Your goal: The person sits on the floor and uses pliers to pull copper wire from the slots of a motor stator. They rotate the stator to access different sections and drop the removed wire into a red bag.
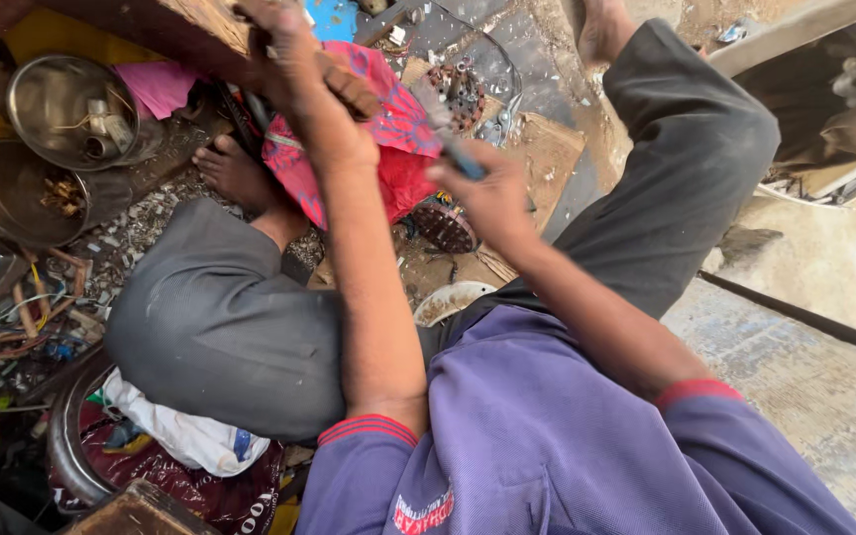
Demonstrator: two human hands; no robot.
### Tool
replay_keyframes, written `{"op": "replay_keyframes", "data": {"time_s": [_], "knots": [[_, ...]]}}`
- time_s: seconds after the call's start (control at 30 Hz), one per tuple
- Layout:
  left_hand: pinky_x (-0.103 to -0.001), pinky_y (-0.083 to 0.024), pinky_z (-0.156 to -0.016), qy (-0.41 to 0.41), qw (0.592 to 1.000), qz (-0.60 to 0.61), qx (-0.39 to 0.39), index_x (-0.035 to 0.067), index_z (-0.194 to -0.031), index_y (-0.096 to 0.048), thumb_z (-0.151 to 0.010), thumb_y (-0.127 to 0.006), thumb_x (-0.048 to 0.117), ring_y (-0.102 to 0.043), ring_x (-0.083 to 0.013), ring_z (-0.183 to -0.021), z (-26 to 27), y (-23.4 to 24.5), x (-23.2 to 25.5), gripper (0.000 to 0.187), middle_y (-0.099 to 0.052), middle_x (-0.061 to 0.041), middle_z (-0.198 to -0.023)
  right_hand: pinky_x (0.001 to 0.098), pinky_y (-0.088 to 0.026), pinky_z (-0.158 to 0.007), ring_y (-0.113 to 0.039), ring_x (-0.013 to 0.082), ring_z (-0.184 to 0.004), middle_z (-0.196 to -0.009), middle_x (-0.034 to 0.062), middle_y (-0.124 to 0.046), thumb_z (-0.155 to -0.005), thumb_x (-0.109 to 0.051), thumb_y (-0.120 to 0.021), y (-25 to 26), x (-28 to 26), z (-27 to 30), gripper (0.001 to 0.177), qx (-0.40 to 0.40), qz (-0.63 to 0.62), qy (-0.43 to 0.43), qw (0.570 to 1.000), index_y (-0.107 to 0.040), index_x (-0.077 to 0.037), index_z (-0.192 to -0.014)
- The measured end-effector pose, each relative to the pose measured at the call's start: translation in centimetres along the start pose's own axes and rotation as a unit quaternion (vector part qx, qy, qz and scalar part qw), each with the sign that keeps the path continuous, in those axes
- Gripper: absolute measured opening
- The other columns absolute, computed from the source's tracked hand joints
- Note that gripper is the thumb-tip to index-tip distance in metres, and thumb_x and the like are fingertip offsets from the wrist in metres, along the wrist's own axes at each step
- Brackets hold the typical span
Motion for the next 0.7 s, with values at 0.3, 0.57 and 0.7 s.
{"op": "replay_keyframes", "data": {"time_s": [0.3, 0.57, 0.7], "knots": [[-0.046, -0.055, -0.076, 0.140, 0.989, 0.046, 0.011, 0.006, -0.137, -0.049, -0.078, -0.082, 0.069, -0.061, -0.0259, -0.096, 1.0, 1.0, 5.6, 0.092, -0.055, -0.010, -0.120, 0.0400, -0.055, -0.088, -0.069, 0.0306, -0.101, -0.115, 0.0118, -0.069, -0.075, -0.014, -0.086, -8.0, 6.8, -3.2, 0.029, 0.003, 0.201, 0.163, 0.966, -0.077, -0.005, -0.101], [-0.044, -0.056, -0.074, 0.115, 0.989, 0.095, -0.001, 0.007, -0.139, -0.046, -0.079, -0.077, 0.066, -0.060, -0.0278, -0.094, 0.8, 0.3, 6.3, 0.090, -0.053, -0.012, -0.119, 0.0414, -0.053, -0.088, -0.064, 0.0292, -0.103, -0.117, 0.0138, -0.066, -0.077, -0.025, -0.093, -3.1, 8.7, -4.7, 0.038, 0.100, 0.218, 0.202, 0.949, -0.074, -0.002, -0.100], [-0.042, -0.054, -0.060, 0.110, 0.989, 0.102, -0.015, 0.009, -0.137, -0.045, -0.081, -0.077, 0.065, -0.063, -0.0287, -0.083, 0.9, 0.2, 6.8, 0.085, -0.057, -0.012, -0.112, 0.0385, -0.053, -0.067, -0.065, 0.0230, -0.076, -0.088, 0.0111, -0.069, -0.069, -0.038, -0.097, 0.3, 11.3, -5.2, 0.046, 0.128, 0.272, -0.012, 0.954, -0.074, -0.001, -0.087]]}}
Point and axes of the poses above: each hand's wrist, its own z-axis away from the middle knuckle, its own y-axis out of the back of the hand, x = y × z, the point moved 1 cm from there along -z, towards the middle knuckle
